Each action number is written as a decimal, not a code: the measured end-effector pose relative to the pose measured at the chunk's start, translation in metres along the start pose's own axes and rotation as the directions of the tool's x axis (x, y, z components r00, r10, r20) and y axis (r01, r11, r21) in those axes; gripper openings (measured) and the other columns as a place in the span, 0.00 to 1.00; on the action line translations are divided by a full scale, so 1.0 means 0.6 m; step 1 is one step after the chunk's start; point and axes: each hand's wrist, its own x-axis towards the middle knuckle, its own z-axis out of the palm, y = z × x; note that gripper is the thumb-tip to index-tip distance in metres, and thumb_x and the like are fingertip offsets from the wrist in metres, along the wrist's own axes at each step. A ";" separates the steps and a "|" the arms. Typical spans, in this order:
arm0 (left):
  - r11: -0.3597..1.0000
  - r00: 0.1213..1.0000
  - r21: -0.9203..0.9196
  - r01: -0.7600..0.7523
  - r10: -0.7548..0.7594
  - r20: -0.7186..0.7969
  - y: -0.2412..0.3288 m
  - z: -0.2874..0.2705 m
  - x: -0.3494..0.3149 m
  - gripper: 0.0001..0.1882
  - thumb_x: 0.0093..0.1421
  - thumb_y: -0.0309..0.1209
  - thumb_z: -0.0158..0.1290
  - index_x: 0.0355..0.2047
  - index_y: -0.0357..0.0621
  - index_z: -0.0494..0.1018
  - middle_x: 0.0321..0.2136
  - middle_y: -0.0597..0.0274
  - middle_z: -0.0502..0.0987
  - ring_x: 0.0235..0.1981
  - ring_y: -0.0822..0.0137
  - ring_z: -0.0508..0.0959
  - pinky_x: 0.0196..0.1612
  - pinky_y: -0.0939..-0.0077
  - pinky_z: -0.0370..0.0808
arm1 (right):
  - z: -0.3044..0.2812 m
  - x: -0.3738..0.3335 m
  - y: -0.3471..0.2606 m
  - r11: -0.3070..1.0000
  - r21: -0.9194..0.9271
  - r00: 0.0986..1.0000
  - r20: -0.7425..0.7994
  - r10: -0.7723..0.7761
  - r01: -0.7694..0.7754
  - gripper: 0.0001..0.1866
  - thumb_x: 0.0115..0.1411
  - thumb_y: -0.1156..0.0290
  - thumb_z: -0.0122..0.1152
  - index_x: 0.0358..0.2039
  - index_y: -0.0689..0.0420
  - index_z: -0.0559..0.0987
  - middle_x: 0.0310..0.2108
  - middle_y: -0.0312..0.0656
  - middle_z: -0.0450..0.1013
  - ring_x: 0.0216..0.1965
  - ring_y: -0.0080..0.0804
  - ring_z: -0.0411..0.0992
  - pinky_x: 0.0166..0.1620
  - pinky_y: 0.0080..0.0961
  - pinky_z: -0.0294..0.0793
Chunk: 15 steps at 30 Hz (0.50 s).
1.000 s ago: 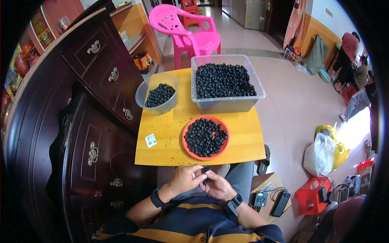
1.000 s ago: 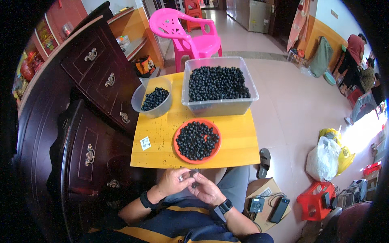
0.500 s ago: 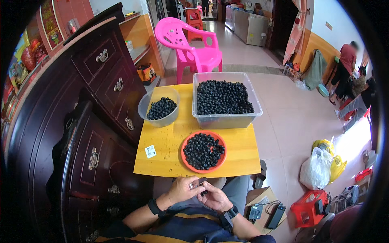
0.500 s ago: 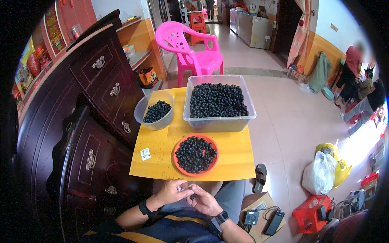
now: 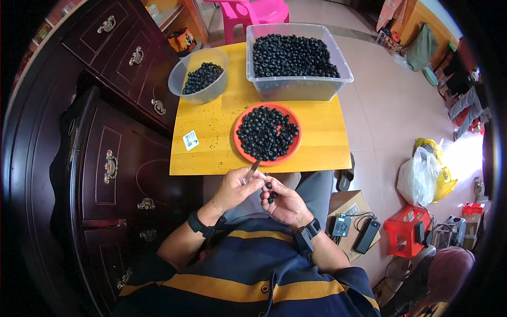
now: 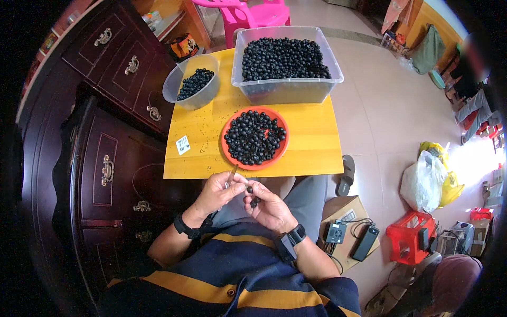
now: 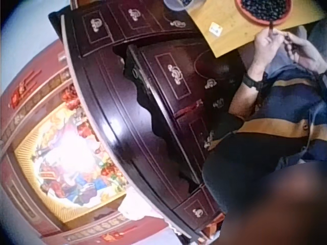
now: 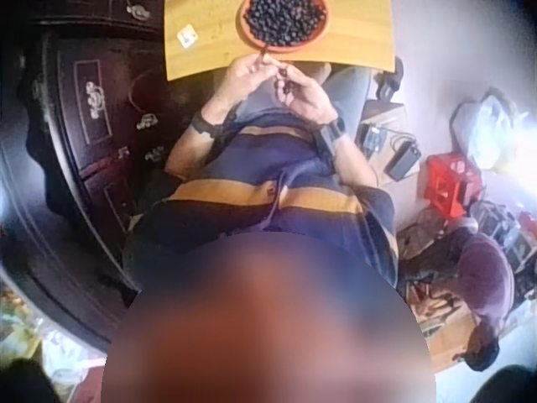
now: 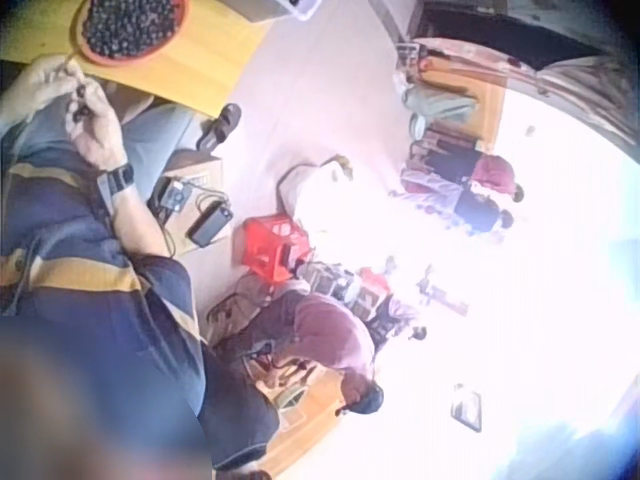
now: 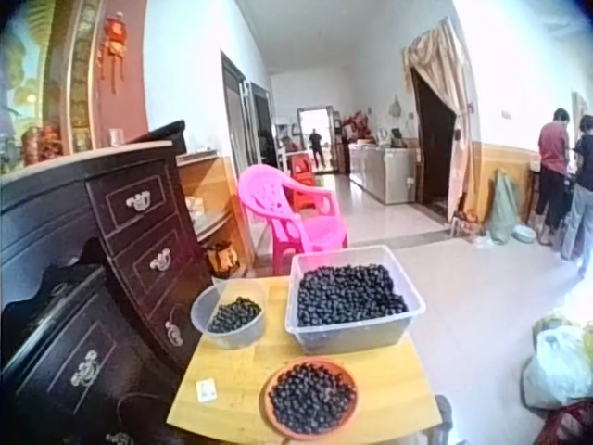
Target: The recorder uses a small knife to remove stems or blemishes from dark round fruit (likely grapes or olives) and sorts them into different containers.
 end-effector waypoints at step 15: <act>0.700 0.968 0.683 -0.206 0.247 0.039 0.018 0.006 -0.002 0.22 0.54 0.48 0.61 0.31 0.40 0.74 0.22 0.55 0.78 0.23 0.56 0.79 0.26 0.67 0.73 | -0.002 -0.002 -0.006 1.000 -0.016 1.000 -0.004 -0.015 0.015 0.09 0.65 0.66 0.56 0.44 0.52 0.75 0.37 0.31 0.74 0.38 0.21 0.72 0.40 0.23 0.76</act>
